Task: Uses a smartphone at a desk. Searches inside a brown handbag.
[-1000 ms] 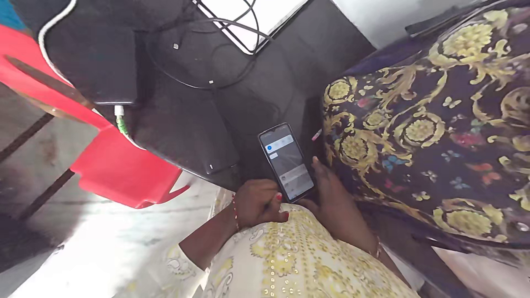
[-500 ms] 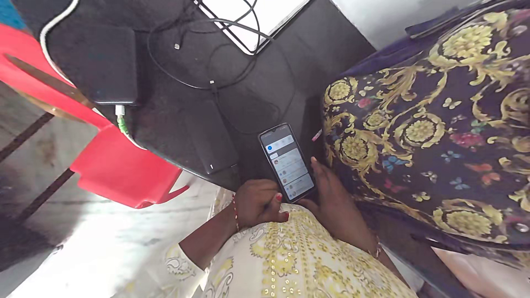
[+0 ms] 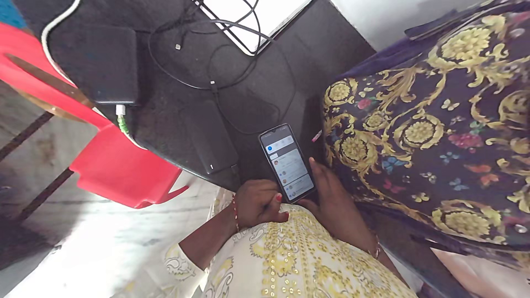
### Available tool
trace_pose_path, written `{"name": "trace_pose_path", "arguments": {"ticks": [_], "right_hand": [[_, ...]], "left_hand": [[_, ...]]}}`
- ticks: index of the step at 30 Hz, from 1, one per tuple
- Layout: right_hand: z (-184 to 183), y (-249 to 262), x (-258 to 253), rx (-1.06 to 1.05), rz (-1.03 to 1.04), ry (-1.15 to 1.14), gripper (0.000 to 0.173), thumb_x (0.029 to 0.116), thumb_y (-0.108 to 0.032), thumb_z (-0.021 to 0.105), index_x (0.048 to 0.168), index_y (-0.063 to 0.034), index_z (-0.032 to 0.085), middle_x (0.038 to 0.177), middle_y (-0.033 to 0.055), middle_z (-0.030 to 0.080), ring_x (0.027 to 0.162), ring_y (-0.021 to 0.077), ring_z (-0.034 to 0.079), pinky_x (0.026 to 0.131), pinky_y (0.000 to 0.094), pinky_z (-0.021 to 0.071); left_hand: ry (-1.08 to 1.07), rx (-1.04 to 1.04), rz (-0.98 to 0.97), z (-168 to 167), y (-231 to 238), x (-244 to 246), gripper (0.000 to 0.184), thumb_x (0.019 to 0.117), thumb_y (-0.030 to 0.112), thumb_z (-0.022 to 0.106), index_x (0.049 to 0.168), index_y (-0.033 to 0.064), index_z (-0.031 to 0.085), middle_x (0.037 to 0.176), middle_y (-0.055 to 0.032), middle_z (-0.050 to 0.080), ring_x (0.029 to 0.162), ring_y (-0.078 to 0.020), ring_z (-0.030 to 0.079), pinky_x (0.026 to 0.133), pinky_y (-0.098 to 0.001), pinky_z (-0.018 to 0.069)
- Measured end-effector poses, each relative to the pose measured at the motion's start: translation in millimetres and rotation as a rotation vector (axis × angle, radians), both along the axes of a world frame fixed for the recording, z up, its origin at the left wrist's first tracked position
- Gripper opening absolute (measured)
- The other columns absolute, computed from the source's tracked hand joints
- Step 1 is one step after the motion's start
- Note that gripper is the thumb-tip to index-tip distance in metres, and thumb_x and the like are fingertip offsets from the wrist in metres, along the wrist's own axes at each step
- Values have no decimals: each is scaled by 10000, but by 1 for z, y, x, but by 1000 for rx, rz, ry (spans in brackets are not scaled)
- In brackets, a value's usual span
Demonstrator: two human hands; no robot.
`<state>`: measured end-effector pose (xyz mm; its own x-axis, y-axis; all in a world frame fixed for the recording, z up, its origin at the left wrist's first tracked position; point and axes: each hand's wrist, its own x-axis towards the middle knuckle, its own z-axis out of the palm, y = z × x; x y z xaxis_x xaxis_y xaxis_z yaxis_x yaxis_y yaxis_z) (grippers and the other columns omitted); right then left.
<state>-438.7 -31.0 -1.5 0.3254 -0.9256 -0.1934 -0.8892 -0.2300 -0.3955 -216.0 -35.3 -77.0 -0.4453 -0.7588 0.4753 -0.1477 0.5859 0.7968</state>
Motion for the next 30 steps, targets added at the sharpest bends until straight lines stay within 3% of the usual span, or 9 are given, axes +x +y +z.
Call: {"name": "trace_pose_path", "arguments": {"ticks": [30], "right_hand": [[3, -3, 2, 25, 10, 13, 917, 763, -286, 862, 1531, -14, 441, 1337, 293, 565, 1135, 409, 633, 884, 455, 570]], "left_hand": [[35, 15, -1, 0, 0, 0, 470, 1032, 288, 479, 624, 54, 497, 618, -98, 526, 599, -184, 550, 574, -255, 464]]}}
